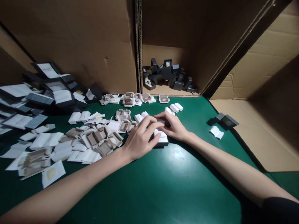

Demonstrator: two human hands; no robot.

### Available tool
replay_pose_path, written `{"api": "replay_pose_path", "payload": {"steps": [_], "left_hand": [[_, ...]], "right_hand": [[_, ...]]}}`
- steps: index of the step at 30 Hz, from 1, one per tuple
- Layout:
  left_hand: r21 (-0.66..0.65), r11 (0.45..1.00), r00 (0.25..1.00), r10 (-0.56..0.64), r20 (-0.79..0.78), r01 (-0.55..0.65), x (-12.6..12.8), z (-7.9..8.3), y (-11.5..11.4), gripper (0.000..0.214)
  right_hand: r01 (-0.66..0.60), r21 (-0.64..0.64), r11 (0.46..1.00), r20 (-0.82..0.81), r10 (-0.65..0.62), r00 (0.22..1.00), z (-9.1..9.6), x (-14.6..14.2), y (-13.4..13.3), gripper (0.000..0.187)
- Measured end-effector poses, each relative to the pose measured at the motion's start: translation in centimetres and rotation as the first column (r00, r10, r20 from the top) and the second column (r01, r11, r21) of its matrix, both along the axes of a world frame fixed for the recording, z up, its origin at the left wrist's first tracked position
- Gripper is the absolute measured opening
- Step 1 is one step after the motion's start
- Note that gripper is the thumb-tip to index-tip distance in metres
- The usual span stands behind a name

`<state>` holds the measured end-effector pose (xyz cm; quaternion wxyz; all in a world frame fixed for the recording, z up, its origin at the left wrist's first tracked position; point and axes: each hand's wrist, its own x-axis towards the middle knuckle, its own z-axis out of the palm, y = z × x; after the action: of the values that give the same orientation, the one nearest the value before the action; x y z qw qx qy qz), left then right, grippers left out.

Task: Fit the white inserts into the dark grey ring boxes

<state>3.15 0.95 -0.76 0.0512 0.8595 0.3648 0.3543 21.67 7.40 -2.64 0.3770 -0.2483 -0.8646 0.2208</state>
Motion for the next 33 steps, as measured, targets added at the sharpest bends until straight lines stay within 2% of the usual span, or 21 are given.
{"api": "replay_pose_path", "payload": {"steps": [3, 5, 10, 13, 17, 20, 23, 25, 27, 30, 33], "left_hand": [[0.004, 0.987, 0.986, 0.158, 0.046, -0.159, 0.1, 0.2, 0.0, 0.03], [-0.034, 0.978, 0.979, 0.205, 0.012, -0.204, 0.1, 0.4, 0.0, 0.033], [-0.141, 0.979, 0.987, 0.136, -0.092, -0.148, -0.3, 0.8, 0.1, 0.016], [-0.19, 0.97, 0.984, 0.126, -0.128, -0.149, -0.6, 1.5, -0.2, 0.017], [-0.188, 0.971, 0.985, 0.127, -0.119, -0.148, -1.4, 3.7, -0.3, 0.02], [-0.105, 0.976, 0.982, 0.19, 0.001, -0.189, -3.1, 6.2, 0.4, 0.02], [-0.054, 0.96, 0.946, 0.28, 0.16, -0.275, -6.3, 8.7, 1.7, 0.022], [-0.083, 0.934, 0.907, 0.357, 0.222, -0.347, -9.2, 10.2, 2.5, 0.022], [-0.117, 0.878, 0.835, 0.478, 0.273, -0.465, -12.4, 11.5, 2.9, 0.026], [-0.116, 0.728, 0.663, 0.668, 0.338, -0.675, -17.2, 13.1, 2.9, 0.024], [-0.076, 0.609, 0.549, 0.756, 0.357, -0.789, -21.5, 13.6, 2.6, 0.024]], "right_hand": [[0.018, 0.091, 0.996, -0.009, -0.017, 1.0, -0.3, -0.3, -0.6, 0.025], [0.021, 0.132, 0.991, -0.037, -0.016, 0.999, -0.7, -0.6, -0.9, 0.028], [-0.04, 0.097, 0.994, -0.091, 0.049, 0.995, -1.2, -0.7, -1.4, 0.037], [-0.108, 0.038, 0.993, -0.078, 0.11, 0.991, -1.2, -0.4, -1.6, 0.048], [-0.152, 0.0, 0.988, -0.076, 0.151, 0.986, -1.1, 0.0, -1.8, 0.057], [-0.115, -0.054, 0.992, -0.086, 0.11, 0.99, -1.0, 0.1, -1.8, 0.045], [-0.067, -0.107, 0.992, -0.019, 0.066, 0.998, -0.9, 0.0, -1.7, 0.031], [-0.046, -0.108, 0.993, 0.065, 0.053, 0.996, -0.7, -0.2, -1.7, 0.024], [-0.054, -0.094, 0.994, 0.139, 0.067, 0.988, -0.6, -0.3, -1.8, 0.019], [-0.089, -0.062, 0.994, 0.187, 0.099, 0.977, -0.4, -0.4, -1.9, 0.015], [-0.109, -0.045, 0.993, 0.191, 0.115, 0.975, -0.4, -0.4, -1.9, 0.014]]}}
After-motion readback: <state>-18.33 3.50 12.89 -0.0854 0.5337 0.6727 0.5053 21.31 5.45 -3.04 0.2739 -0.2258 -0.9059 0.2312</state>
